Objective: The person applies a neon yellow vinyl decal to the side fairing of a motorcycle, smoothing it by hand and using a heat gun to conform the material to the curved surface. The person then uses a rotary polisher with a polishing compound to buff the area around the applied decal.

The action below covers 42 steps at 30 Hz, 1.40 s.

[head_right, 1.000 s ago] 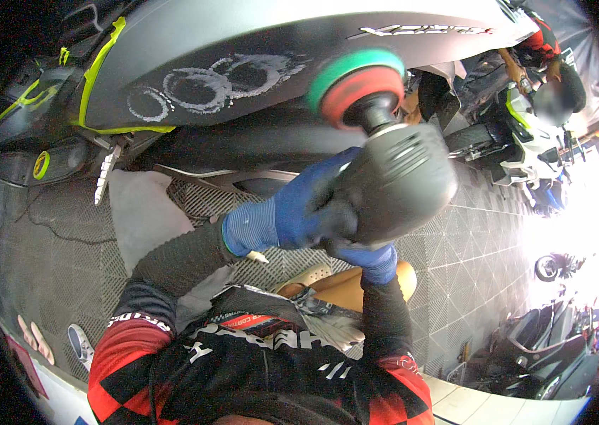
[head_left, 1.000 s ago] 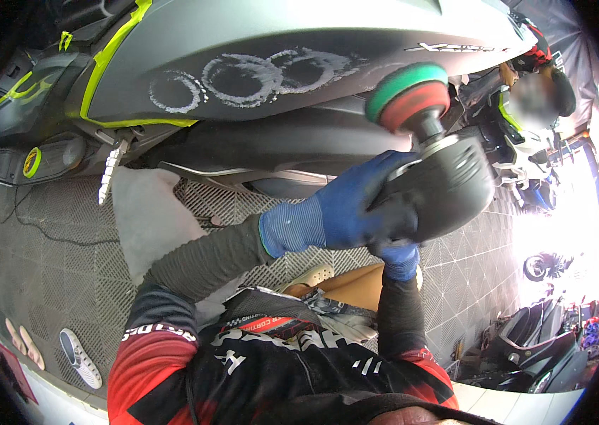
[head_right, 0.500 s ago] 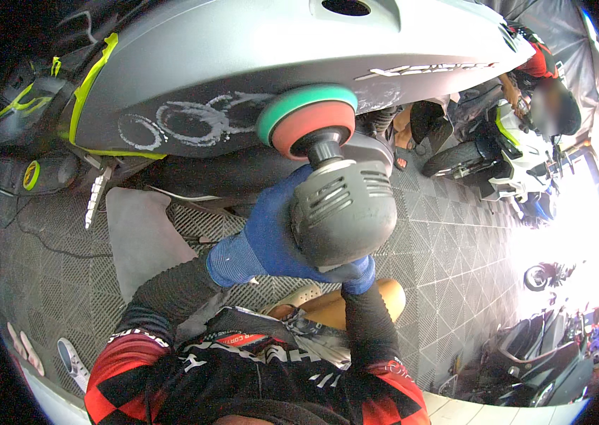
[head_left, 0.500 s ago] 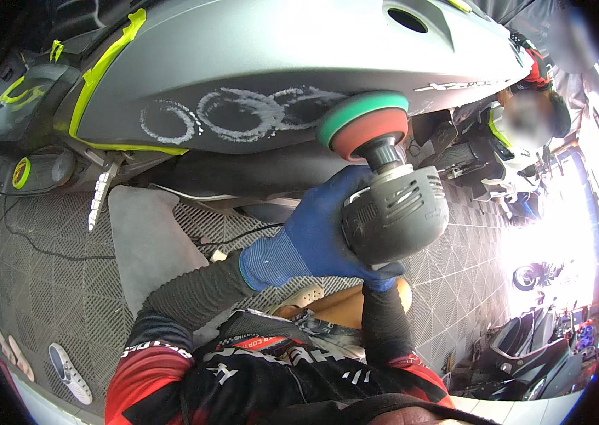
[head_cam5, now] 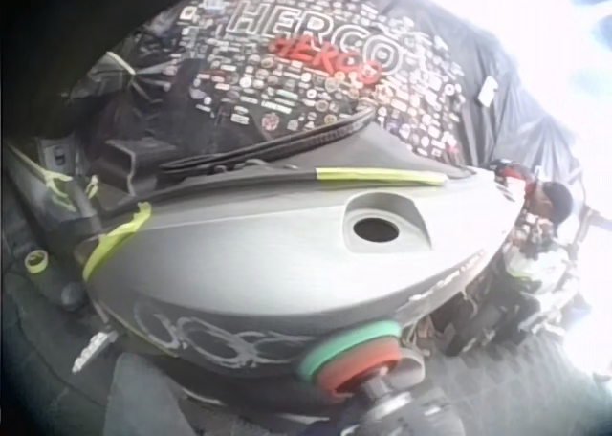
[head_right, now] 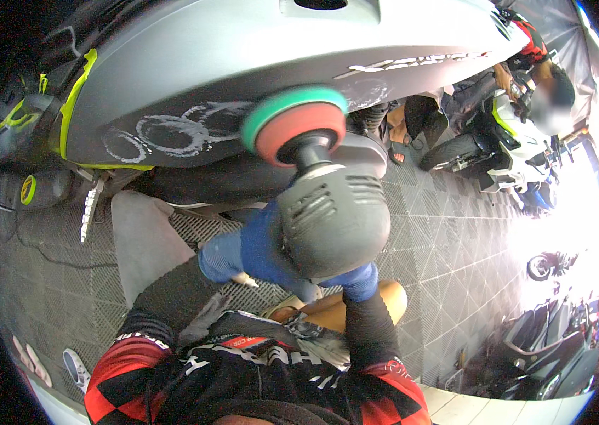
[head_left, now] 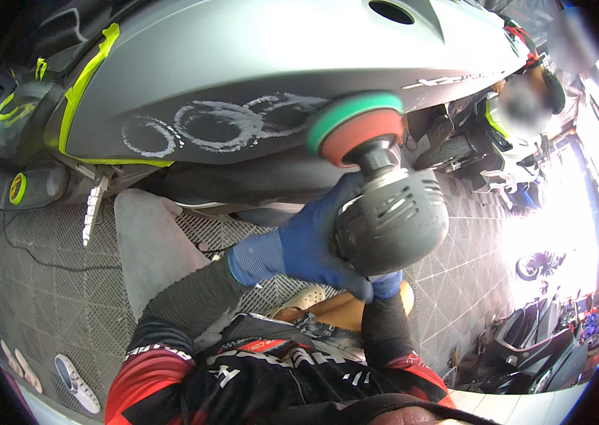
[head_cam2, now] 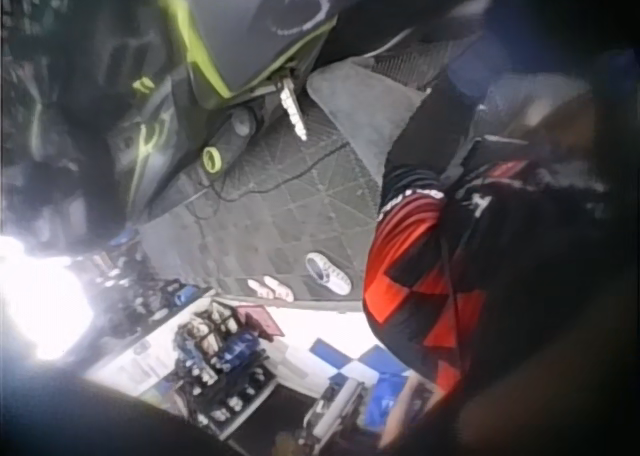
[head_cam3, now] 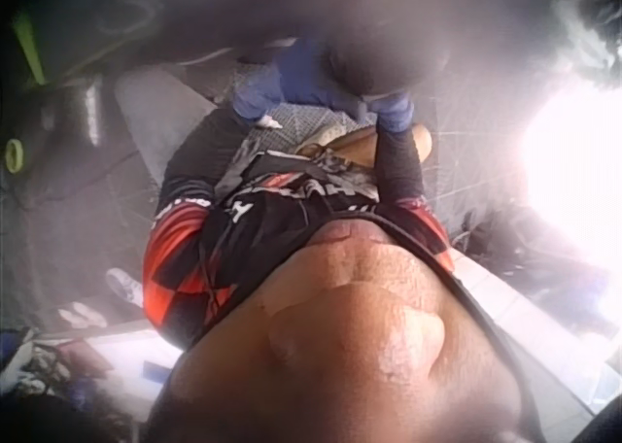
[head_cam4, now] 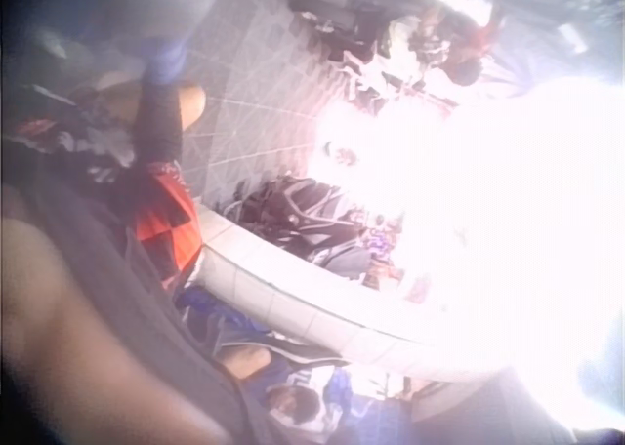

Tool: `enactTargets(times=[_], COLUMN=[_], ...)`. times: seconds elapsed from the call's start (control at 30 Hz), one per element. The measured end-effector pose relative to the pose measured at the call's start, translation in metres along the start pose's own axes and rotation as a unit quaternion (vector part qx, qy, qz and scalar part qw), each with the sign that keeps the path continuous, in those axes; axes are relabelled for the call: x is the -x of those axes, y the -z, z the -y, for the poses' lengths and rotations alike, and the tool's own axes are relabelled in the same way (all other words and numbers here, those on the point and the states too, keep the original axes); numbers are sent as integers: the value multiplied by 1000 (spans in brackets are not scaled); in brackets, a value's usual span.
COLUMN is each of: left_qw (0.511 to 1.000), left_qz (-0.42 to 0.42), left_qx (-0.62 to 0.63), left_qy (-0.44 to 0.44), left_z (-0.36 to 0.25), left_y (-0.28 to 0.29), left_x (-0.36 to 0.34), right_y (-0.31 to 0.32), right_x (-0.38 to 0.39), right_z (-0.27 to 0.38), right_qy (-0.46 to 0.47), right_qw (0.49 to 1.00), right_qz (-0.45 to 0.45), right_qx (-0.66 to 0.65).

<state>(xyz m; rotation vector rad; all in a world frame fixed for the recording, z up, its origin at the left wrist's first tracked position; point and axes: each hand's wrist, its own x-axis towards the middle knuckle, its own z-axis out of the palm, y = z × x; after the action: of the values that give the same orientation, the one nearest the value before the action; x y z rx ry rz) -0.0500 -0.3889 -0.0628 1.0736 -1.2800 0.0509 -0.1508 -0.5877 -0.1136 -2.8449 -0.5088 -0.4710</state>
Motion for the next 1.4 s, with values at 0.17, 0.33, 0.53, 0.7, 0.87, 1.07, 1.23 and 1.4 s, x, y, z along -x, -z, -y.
enactTargets(times=[0.17,0.33,0.53,0.7,0.87,1.07,1.23,1.4], left_qw=[979,926,823,734,872,885,913,892], left_qz=[194,224,176,245,-109,-127,-49,-40], left_qx=[29,291,515,600,353,387,369,379], left_qy=[-55,87,163,203,322,226,168,242], left_z=[34,50,35,43,-19,-18,-11,-5], left_y=[50,70,63,49,29,41,39,23], left_x=[24,45,32,-3,39,44,39,35], right_y=[21,34,50,49,43,5,-12,-9], right_x=[-26,-37,-48,-47,-33,9,39,59], right_z=[28,66,100,106,102,94,86,66], right_qy=[14,-50,-42,-11,-23,5,-11,-23], right_qw=[993,980,945,929,889,787,747,789], right_qz=[-73,-47,-101,-196,-219,-164,-123,-108], right_qx=[-91,-189,-307,-313,-400,-595,-654,-604])
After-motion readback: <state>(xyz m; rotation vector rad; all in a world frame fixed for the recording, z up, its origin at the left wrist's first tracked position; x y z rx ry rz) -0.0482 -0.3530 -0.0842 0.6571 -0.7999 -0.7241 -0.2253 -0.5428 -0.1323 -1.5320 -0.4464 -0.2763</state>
